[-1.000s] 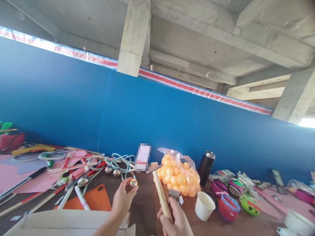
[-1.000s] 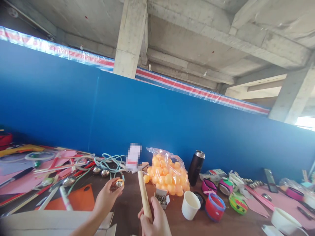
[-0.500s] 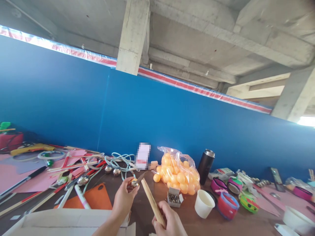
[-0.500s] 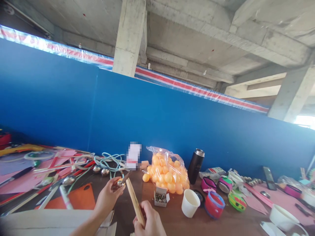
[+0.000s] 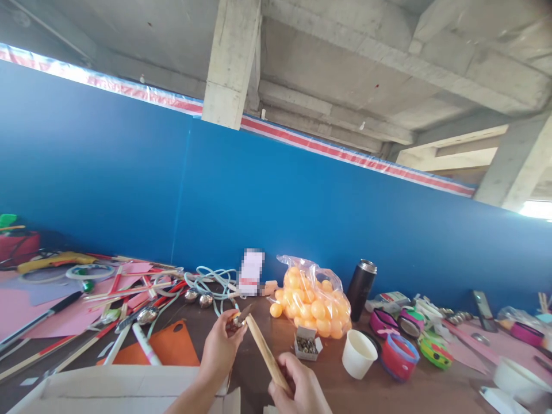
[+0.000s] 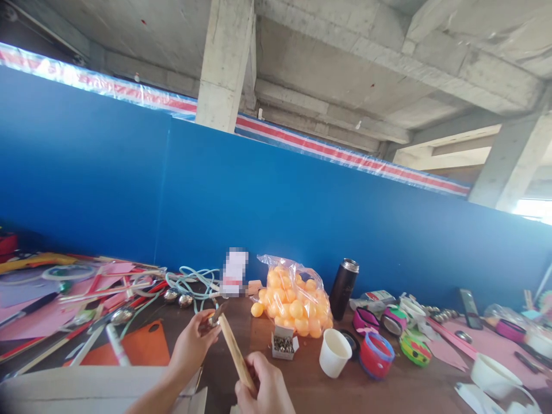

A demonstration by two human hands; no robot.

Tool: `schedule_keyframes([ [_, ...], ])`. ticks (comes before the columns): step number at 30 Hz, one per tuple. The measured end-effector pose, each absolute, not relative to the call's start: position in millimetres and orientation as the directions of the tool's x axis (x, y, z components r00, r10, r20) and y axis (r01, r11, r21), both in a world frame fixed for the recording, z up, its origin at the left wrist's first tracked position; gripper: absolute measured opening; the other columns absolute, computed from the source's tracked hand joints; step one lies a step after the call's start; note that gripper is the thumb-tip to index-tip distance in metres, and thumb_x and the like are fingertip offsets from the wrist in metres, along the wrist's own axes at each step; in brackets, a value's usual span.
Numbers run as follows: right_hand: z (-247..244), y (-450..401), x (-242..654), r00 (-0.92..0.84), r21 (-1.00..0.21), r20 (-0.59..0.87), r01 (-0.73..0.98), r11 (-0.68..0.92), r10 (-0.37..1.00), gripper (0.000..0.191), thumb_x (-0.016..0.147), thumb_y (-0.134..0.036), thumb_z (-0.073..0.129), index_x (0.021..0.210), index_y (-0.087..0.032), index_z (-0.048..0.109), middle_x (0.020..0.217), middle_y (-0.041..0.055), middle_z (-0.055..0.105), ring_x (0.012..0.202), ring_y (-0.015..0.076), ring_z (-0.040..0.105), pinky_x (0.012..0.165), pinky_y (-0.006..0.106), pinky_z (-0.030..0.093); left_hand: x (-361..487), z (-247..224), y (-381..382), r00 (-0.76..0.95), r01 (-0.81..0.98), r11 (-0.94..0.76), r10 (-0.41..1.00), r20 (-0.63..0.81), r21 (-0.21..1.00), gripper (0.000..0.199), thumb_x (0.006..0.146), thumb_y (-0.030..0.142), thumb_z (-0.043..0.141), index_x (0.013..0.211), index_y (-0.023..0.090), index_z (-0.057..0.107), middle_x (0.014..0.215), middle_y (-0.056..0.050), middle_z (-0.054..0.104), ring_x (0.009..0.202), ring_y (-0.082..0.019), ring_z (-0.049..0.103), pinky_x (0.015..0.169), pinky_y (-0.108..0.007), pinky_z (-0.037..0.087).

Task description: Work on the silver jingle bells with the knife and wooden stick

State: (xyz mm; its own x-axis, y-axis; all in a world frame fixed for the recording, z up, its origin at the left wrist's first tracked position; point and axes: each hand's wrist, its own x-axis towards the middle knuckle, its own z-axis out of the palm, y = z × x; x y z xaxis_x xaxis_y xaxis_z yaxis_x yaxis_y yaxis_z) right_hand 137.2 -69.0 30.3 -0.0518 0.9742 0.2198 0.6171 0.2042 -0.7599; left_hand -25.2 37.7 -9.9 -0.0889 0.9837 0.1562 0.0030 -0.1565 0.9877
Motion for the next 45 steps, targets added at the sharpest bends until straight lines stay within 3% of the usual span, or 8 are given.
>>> schedule_keyframes([
  [7, 28.8, -68.1, 138.3, -0.085, -0.741, 0.180, 0.644, 0.192, 0.980, 0.009, 0.062, -0.016, 0.051, 0.070, -0.020, 0.049, 0.057, -0.0059, 0.042, 0.053, 0.0103, 0.041, 0.049, 0.019, 0.032, -23.9, -9.3, 36.3, -0.097, -0.005, -0.172, 0.981, 0.171, 0.985, 0.046, 0.064, 0.042, 0.061, 0.101, 0.017, 0.052, 0.086, -0.004, 0.066, 0.072, -0.016, 0.064, 0.067, -0.027, 0.050],
  [13, 26.4, -69.0, 138.8, -0.043, -0.761, 0.272, 0.602, 0.242, 0.961, 0.006, 0.068, -0.022, 0.049, 0.073, -0.021, 0.048, 0.056, -0.0053, 0.043, 0.052, 0.0111, 0.041, 0.048, 0.020, 0.032, -24.0, -9.7, 36.5, -0.099, 0.026, -0.190, 0.977, 0.191, 0.981, 0.043, 0.065, 0.044, 0.060, 0.099, 0.018, 0.052, 0.089, -0.005, 0.066, 0.074, -0.017, 0.064, 0.068, -0.028, 0.050],
  [19, 19.0, -65.0, 142.4, -0.075, -0.740, 0.219, 0.637, 0.216, 0.973, 0.006, 0.064, -0.019, 0.051, 0.070, -0.021, 0.048, 0.056, -0.0059, 0.040, 0.052, 0.0101, 0.039, 0.048, 0.020, 0.030, -23.4, -11.6, 37.4, -0.104, 0.018, -0.150, 0.983, 0.151, 0.989, 0.046, 0.065, 0.044, 0.059, 0.102, 0.019, 0.051, 0.087, -0.004, 0.066, 0.072, -0.017, 0.065, 0.064, -0.027, 0.050],
  [25, 11.8, -61.1, 144.7, -0.063, -0.768, 0.262, 0.591, 0.248, 0.963, 0.009, 0.068, -0.024, 0.049, 0.077, -0.021, 0.049, 0.057, -0.0051, 0.043, 0.052, 0.0112, 0.041, 0.049, 0.020, 0.032, -22.9, -13.6, 38.2, -0.120, 0.043, -0.198, 0.972, 0.202, 0.979, 0.043, 0.066, 0.044, 0.058, 0.100, 0.019, 0.052, 0.091, -0.004, 0.065, 0.074, -0.016, 0.064, 0.069, -0.028, 0.051],
  [30, 14.6, -61.8, 142.4, -0.082, -0.726, 0.234, 0.648, 0.230, 0.969, 0.007, 0.064, -0.018, 0.050, 0.070, -0.021, 0.046, 0.056, -0.0063, 0.038, 0.052, 0.0102, 0.038, 0.048, 0.020, 0.029, -22.4, -9.1, 36.5, -0.100, -0.029, -0.124, 0.988, 0.121, 0.992, 0.046, 0.066, 0.043, 0.058, 0.103, 0.019, 0.049, 0.089, -0.004, 0.065, 0.074, -0.017, 0.064, 0.064, -0.028, 0.051],
  [45, 4.8, -59.6, 141.1, -0.055, -0.765, 0.257, 0.598, 0.238, 0.965, 0.011, 0.065, -0.022, 0.048, 0.076, -0.019, 0.050, 0.057, -0.0055, 0.043, 0.051, 0.0102, 0.042, 0.048, 0.019, 0.033, -21.1, -10.6, 39.3, -0.105, -0.090, -0.128, 0.987, 0.119, 0.988, 0.049, 0.062, 0.044, 0.062, 0.101, 0.018, 0.050, 0.091, -0.005, 0.064, 0.073, -0.017, 0.064, 0.063, -0.028, 0.052],
])
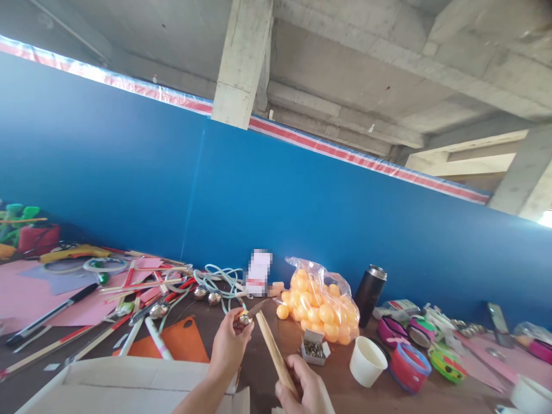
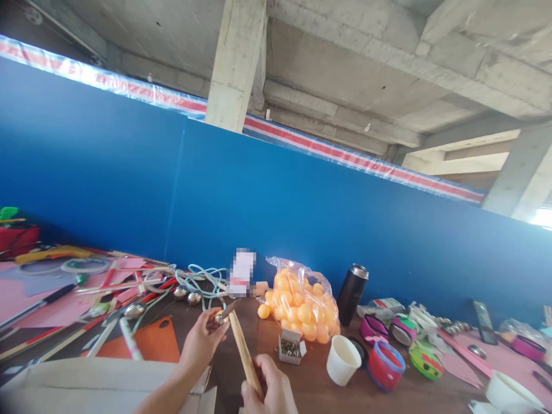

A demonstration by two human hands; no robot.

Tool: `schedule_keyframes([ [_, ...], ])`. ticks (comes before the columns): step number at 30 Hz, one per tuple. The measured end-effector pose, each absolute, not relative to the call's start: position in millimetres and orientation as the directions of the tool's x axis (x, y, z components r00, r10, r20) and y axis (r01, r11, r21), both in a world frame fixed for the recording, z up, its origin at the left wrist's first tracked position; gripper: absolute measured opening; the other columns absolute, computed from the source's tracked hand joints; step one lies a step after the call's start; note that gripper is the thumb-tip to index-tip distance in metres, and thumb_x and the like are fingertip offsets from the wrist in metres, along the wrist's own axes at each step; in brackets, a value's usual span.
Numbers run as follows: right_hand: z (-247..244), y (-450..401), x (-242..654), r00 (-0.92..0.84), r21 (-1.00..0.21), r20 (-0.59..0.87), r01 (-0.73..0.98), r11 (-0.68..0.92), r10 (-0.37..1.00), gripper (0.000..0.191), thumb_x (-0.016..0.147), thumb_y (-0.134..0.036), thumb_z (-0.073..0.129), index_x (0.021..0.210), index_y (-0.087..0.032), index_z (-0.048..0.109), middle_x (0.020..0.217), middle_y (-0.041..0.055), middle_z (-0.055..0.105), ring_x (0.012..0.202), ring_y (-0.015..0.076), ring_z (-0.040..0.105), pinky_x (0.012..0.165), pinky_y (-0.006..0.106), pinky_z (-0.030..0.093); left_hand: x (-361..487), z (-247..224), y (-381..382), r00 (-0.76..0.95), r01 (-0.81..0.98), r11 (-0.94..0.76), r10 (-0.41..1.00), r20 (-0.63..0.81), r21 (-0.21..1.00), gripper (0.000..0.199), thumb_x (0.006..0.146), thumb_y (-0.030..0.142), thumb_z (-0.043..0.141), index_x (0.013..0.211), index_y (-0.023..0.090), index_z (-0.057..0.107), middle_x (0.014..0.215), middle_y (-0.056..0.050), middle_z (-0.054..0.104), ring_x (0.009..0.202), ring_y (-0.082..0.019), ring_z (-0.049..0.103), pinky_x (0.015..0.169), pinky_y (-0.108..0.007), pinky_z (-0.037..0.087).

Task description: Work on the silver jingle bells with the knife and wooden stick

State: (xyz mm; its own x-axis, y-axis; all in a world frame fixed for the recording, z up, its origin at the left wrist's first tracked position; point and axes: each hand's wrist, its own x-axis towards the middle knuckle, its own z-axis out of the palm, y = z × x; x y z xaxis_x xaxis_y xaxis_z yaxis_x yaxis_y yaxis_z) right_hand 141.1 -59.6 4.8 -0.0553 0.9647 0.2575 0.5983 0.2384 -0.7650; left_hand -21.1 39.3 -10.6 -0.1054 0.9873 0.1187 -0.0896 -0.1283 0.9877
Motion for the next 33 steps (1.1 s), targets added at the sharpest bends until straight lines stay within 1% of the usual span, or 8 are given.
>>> schedule_keyframes([
  [4, 3.2, -58.5, 140.8, -0.038, -0.753, 0.257, 0.618, 0.225, 0.966, 0.009, 0.063, -0.021, 0.048, 0.071, -0.019, 0.050, 0.055, -0.0059, 0.041, 0.050, 0.0103, 0.041, 0.047, 0.019, 0.032, -18.8, -17.6, 43.8, -0.112, -0.050, -0.153, 0.983, 0.146, 0.987, 0.050, 0.062, 0.044, 0.062, 0.103, 0.018, 0.049, 0.091, -0.005, 0.065, 0.072, -0.017, 0.064, 0.065, -0.029, 0.051],
  [7, 2.9, -57.9, 142.2, -0.028, -0.785, 0.258, 0.576, 0.226, 0.966, 0.012, 0.065, -0.024, 0.049, 0.076, -0.019, 0.051, 0.056, -0.0057, 0.042, 0.050, 0.0102, 0.041, 0.046, 0.019, 0.032, -17.9, -18.8, 43.9, -0.103, -0.033, -0.209, 0.973, 0.205, 0.977, 0.047, 0.063, 0.043, 0.063, 0.101, 0.017, 0.050, 0.089, -0.005, 0.065, 0.075, -0.017, 0.064, 0.068, -0.028, 0.050],
  [9, 3.5, -57.5, 144.0, -0.031, -0.777, 0.271, 0.582, 0.238, 0.962, 0.012, 0.067, -0.024, 0.048, 0.077, -0.020, 0.050, 0.057, -0.0058, 0.041, 0.050, 0.0101, 0.040, 0.046, 0.019, 0.032, -17.9, -17.7, 43.1, -0.094, -0.038, -0.224, 0.971, 0.220, 0.974, 0.047, 0.062, 0.041, 0.064, 0.100, 0.017, 0.051, 0.086, -0.005, 0.065, 0.074, -0.018, 0.064, 0.067, -0.027, 0.049],
  [14, 5.8, -57.8, 145.4, -0.068, -0.715, 0.266, 0.656, 0.244, 0.962, 0.008, 0.065, -0.019, 0.049, 0.072, -0.020, 0.048, 0.057, -0.0062, 0.039, 0.052, 0.0100, 0.040, 0.049, 0.019, 0.032, -18.0, -13.8, 40.8, -0.106, -0.072, -0.145, 0.985, 0.137, 0.987, 0.048, 0.061, 0.042, 0.063, 0.100, 0.017, 0.050, 0.084, -0.004, 0.065, 0.065, -0.015, 0.062, 0.059, -0.026, 0.050],
  [19, 4.3, -57.6, 143.5, -0.025, -0.766, 0.272, 0.600, 0.232, 0.962, 0.012, 0.066, -0.023, 0.049, 0.077, -0.020, 0.050, 0.057, -0.0058, 0.042, 0.050, 0.0100, 0.041, 0.047, 0.018, 0.033, -17.3, -9.9, 38.1, -0.111, -0.085, -0.152, 0.984, 0.142, 0.985, 0.044, 0.061, 0.040, 0.063, 0.097, 0.018, 0.052, 0.081, -0.003, 0.064, 0.066, -0.015, 0.062, 0.057, -0.026, 0.051],
  [24, 2.4, -57.2, 143.9, -0.032, -0.718, 0.279, 0.657, 0.230, 0.960, 0.009, 0.063, -0.023, 0.050, 0.072, -0.020, 0.050, 0.056, -0.0053, 0.042, 0.052, 0.0106, 0.040, 0.048, 0.018, 0.033, -18.1, -7.5, 36.6, -0.102, -0.083, -0.119, 0.989, 0.110, 0.989, 0.043, 0.063, 0.039, 0.061, 0.098, 0.018, 0.050, 0.084, -0.003, 0.063, 0.068, -0.015, 0.061, 0.058, -0.026, 0.051],
  [28, 1.8, -56.6, 144.4, -0.004, -0.770, 0.270, 0.599, 0.219, 0.963, 0.012, 0.066, -0.027, 0.048, 0.076, -0.020, 0.049, 0.055, -0.0054, 0.043, 0.049, 0.0102, 0.041, 0.046, 0.018, 0.033, -18.4, -10.5, 38.0, -0.101, -0.052, -0.148, 0.985, 0.142, 0.988, 0.041, 0.064, 0.040, 0.060, 0.098, 0.019, 0.051, 0.087, -0.004, 0.064, 0.071, -0.016, 0.062, 0.058, -0.025, 0.051],
  [33, 3.4, -56.3, 144.3, -0.059, -0.699, 0.292, 0.669, 0.255, 0.955, 0.008, 0.064, -0.022, 0.050, 0.071, -0.020, 0.049, 0.055, -0.0055, 0.043, 0.052, 0.0107, 0.043, 0.047, 0.018, 0.034, -18.0, -11.8, 38.5, -0.116, -0.036, -0.135, 0.985, 0.130, 0.990, 0.042, 0.064, 0.040, 0.059, 0.099, 0.018, 0.051, 0.080, -0.003, 0.064, 0.067, -0.016, 0.062, 0.056, -0.025, 0.049],
])
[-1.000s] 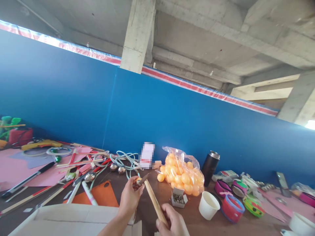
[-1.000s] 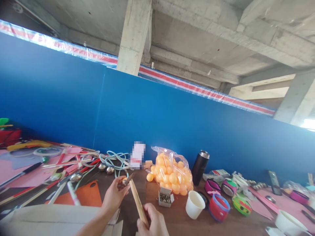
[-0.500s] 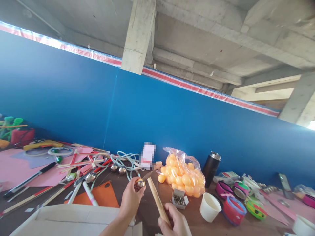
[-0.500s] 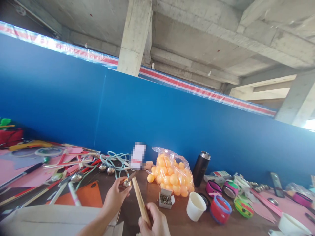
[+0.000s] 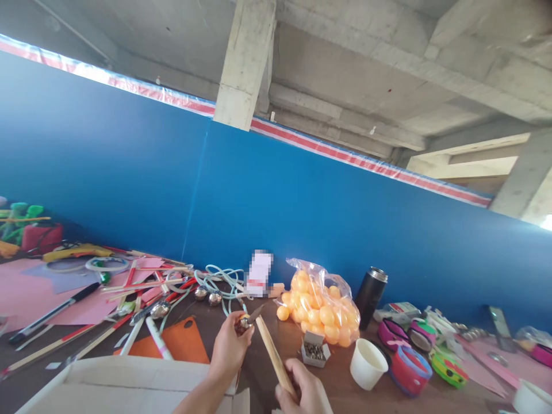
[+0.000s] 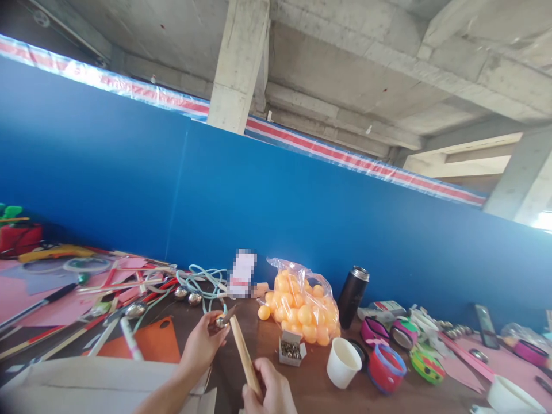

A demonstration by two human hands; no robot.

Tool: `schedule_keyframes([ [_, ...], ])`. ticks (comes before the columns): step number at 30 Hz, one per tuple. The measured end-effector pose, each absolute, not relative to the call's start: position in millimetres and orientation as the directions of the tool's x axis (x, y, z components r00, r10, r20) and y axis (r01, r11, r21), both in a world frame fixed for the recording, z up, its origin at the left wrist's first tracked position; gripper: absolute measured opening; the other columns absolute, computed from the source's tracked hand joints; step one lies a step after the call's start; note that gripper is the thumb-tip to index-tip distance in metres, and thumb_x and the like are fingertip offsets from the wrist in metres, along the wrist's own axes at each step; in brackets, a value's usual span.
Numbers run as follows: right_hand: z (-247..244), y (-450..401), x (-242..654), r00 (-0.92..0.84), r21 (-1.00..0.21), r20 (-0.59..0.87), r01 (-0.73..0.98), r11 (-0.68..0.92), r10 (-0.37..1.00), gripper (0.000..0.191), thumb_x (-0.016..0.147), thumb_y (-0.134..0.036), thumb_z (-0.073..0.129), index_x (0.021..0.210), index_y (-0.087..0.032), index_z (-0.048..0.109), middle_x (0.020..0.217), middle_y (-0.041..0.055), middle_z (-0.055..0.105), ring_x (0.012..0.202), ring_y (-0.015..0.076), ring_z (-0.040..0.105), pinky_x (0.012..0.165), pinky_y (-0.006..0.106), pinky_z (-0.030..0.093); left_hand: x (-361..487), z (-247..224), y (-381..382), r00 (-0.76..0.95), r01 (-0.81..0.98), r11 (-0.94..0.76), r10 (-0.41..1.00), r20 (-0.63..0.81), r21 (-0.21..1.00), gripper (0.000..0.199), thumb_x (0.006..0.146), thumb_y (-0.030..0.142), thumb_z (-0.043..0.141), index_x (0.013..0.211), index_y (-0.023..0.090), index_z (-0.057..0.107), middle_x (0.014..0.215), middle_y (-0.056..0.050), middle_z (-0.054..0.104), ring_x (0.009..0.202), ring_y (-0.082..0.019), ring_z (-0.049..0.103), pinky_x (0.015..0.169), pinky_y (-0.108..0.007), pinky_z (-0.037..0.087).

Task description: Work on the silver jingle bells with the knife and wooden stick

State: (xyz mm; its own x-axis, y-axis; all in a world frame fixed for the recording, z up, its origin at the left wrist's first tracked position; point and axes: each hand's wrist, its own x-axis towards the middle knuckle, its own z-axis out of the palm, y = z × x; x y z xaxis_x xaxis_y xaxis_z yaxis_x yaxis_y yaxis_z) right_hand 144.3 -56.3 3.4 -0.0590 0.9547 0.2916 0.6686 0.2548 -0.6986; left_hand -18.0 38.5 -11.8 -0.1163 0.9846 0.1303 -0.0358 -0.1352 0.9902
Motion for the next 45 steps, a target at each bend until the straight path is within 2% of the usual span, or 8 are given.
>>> schedule_keyframes([
  [6, 4.1, -56.9, 142.9, -0.009, -0.765, 0.286, 0.600, 0.234, 0.958, 0.012, 0.067, -0.023, 0.049, 0.078, -0.019, 0.051, 0.055, -0.0059, 0.045, 0.048, 0.0099, 0.042, 0.045, 0.018, 0.034, -18.8, -10.6, 37.3, -0.092, -0.043, -0.143, 0.986, 0.139, 0.989, 0.039, 0.065, 0.038, 0.058, 0.099, 0.020, 0.051, 0.087, -0.004, 0.064, 0.069, -0.015, 0.062, 0.058, -0.025, 0.050],
  [12, -3.4, -53.8, 144.2, -0.019, -0.732, 0.280, 0.643, 0.226, 0.960, 0.011, 0.063, -0.024, 0.049, 0.073, -0.019, 0.052, 0.057, -0.0046, 0.045, 0.052, 0.0109, 0.044, 0.048, 0.018, 0.035, -18.3, -11.7, 36.9, -0.106, -0.025, -0.157, 0.982, 0.153, 0.987, 0.042, 0.065, 0.040, 0.059, 0.100, 0.017, 0.051, 0.081, -0.003, 0.064, 0.064, -0.015, 0.061, 0.057, -0.025, 0.049],
  [19, 1.3, -56.9, 140.7, 0.048, -0.812, 0.237, 0.558, 0.171, 0.970, 0.014, 0.065, -0.026, 0.052, 0.077, -0.020, 0.054, 0.053, -0.0061, 0.044, 0.046, 0.0095, 0.041, 0.044, 0.018, 0.034, -17.9, -11.5, 35.9, -0.129, 0.025, -0.208, 0.969, 0.210, 0.978, 0.038, 0.066, 0.039, 0.057, 0.097, 0.018, 0.054, 0.087, -0.006, 0.065, 0.073, -0.017, 0.064, 0.064, -0.027, 0.050],
  [25, -0.5, -55.8, 141.0, 0.006, -0.796, 0.264, 0.567, 0.214, 0.965, 0.016, 0.064, -0.024, 0.051, 0.078, -0.018, 0.054, 0.055, -0.0044, 0.047, 0.050, 0.0108, 0.044, 0.046, 0.018, 0.036, -17.5, -9.4, 33.8, -0.160, 0.080, -0.222, 0.960, 0.232, 0.972, 0.039, 0.065, 0.038, 0.058, 0.098, 0.018, 0.056, 0.083, -0.005, 0.066, 0.073, -0.018, 0.064, 0.065, -0.028, 0.049],
  [37, -1.8, -55.0, 142.1, 0.023, -0.820, 0.236, 0.542, 0.186, 0.971, 0.021, 0.062, -0.029, 0.051, 0.079, -0.018, 0.056, 0.055, -0.0035, 0.049, 0.050, 0.0114, 0.044, 0.046, 0.019, 0.034, -18.2, -6.2, 32.3, -0.186, 0.130, -0.211, 0.955, 0.233, 0.969, 0.036, 0.065, 0.035, 0.059, 0.098, 0.019, 0.057, 0.080, -0.004, 0.065, 0.071, -0.018, 0.063, 0.063, -0.027, 0.048],
  [45, -1.9, -55.5, 140.9, 0.016, -0.786, 0.261, 0.583, 0.203, 0.965, 0.014, 0.061, -0.026, 0.051, 0.074, -0.019, 0.054, 0.056, -0.0042, 0.047, 0.051, 0.0114, 0.044, 0.047, 0.019, 0.035, -18.9, -9.9, 33.1, -0.186, 0.147, -0.211, 0.954, 0.236, 0.966, 0.039, 0.066, 0.034, 0.058, 0.102, 0.019, 0.057, 0.081, -0.004, 0.065, 0.071, -0.017, 0.063, 0.067, -0.027, 0.047],
])
